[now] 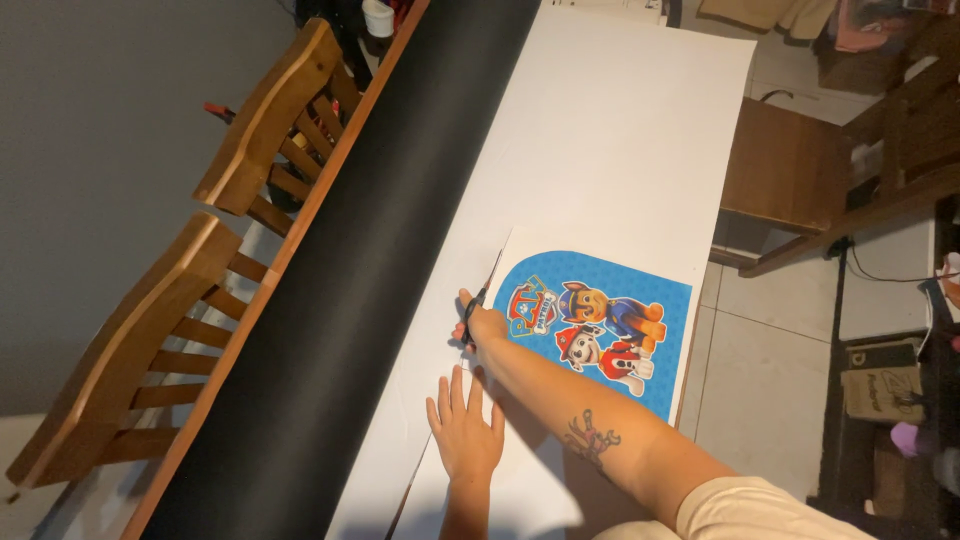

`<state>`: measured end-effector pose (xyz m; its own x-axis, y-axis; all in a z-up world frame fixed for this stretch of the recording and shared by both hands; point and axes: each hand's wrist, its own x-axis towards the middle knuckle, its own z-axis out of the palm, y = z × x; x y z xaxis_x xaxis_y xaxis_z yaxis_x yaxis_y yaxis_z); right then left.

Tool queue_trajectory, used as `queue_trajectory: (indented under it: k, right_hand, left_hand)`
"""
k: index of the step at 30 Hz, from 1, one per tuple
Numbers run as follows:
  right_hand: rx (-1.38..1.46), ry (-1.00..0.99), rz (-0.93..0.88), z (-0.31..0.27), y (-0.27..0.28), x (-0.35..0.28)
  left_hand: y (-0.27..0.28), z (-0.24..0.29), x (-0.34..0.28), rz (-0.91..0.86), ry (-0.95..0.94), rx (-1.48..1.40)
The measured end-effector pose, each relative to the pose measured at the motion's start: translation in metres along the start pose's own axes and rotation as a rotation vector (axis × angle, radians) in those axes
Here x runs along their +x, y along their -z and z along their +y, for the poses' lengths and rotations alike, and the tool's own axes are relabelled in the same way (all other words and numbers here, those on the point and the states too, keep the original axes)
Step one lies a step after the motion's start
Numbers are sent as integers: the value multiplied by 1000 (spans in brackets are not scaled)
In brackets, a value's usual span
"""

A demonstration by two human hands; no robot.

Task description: Cutting out a printed design from a sheet of paper using scissors

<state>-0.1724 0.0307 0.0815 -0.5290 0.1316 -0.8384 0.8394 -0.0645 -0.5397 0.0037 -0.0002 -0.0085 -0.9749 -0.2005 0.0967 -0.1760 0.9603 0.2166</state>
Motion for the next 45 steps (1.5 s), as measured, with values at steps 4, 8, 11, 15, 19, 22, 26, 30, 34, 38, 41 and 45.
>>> queue_trajectory:
  k: [4,8,11,15,19,22,26,30,34,38,41,45]
  right_hand:
    - [31,46,-88,-20,10,-9]
    - [5,-1,-86,-22,9,2]
    - [-25,68,-50,-14,7,27]
    - [13,37,-48,-19,10,27]
    - [-21,6,-83,-40,17,15]
    - [-37,-20,-86,-39,16,23]
    - [-93,87,5,-32,14,38]
    - [-36,92,4,-36,17,29]
    - [-50,52,-58,-55,23,24]
    - [-58,25,-47,-60,18,29]
    - [-81,65,2,-58,16,40]
    - [24,72,-6,-59,18,42]
  left_hand:
    - [-1,0,0,32,4,20]
    - [1,2,0,51,6,-23]
    - [1,1,0,78,1,-7]
    - [3,2,1,28,11,-6]
    - [6,3,2,58,0,-20]
    - [6,4,0,31,8,17]
    - [5,4,1,74,0,3]
    - [4,3,0,89,-6,2]
    - [3,3,0,134,-18,17]
    - [0,3,-1,132,-16,4]
    - [-2,2,0,134,-14,6]
    - [-3,3,0,186,-19,1]
